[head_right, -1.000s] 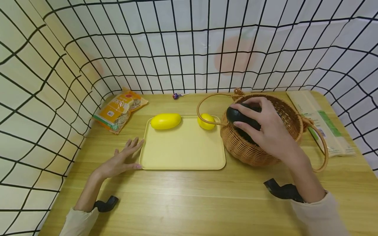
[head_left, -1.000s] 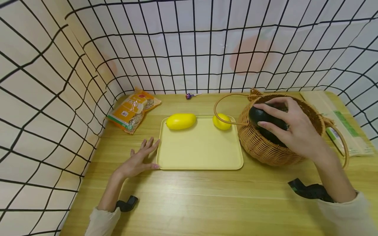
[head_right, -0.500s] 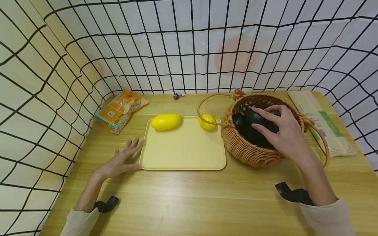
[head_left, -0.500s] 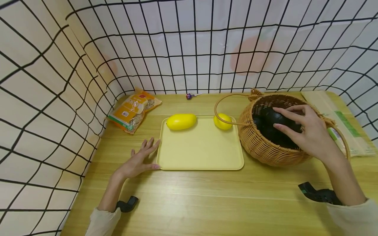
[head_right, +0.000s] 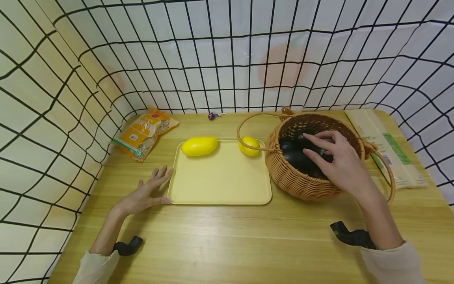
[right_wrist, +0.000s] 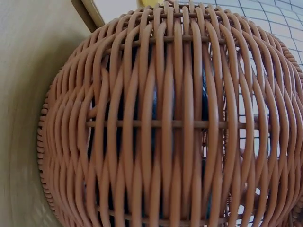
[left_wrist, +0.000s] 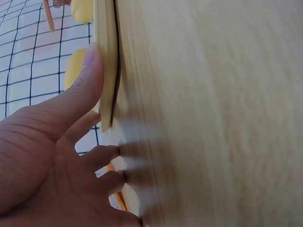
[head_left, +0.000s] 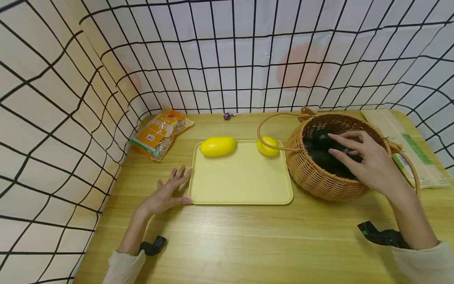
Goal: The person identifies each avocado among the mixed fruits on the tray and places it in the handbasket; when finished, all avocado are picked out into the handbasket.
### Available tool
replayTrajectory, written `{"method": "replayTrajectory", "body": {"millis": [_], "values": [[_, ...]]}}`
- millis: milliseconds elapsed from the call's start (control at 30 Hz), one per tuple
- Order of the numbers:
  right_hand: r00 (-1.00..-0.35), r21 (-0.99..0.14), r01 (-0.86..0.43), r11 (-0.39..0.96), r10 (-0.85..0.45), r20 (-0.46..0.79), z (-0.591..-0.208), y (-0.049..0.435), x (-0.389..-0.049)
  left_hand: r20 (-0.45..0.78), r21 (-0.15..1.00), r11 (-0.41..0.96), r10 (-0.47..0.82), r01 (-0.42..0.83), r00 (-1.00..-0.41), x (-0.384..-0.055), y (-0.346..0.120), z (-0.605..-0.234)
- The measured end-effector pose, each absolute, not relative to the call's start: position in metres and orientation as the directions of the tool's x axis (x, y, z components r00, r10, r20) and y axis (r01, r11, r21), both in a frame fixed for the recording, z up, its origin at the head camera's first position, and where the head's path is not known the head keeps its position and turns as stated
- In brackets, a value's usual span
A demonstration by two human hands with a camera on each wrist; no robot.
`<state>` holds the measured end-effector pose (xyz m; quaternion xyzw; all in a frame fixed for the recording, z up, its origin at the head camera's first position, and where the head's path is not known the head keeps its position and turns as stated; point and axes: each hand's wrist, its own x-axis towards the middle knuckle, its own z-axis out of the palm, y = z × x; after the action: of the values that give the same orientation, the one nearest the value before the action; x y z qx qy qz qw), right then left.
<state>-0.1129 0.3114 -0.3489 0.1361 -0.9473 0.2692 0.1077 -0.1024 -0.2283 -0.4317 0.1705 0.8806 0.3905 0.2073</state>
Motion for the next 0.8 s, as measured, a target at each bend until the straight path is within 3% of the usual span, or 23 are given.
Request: {"method": "replayTrajectory", "body": {"millis": [367, 600, 800], "values": [[-0.940, -0.486, -0.316, 0.815, -0.200, 0.276, -0.350, 0.307, -0.113, -0.233, 0.755, 0.641, 0.461, 0.140, -0.856, -0.104, -0.229, -0.430], [-0.937, -0.550, -0.340, 0.763, -0.221, 0.272, -0.340, 0.287, -0.116, -0.234, 0.753, 0.643, 0.460, 0.140, -0.856, -0.102, -0.229, -0.427], [-0.917, -0.486, -0.386, 0.784, -0.269, 0.294, -0.331, 0.253, -0.121, -0.210, 0.712, 0.685, 0.414, 0.151, -0.886, -0.107, -0.227, -0.415]]}}
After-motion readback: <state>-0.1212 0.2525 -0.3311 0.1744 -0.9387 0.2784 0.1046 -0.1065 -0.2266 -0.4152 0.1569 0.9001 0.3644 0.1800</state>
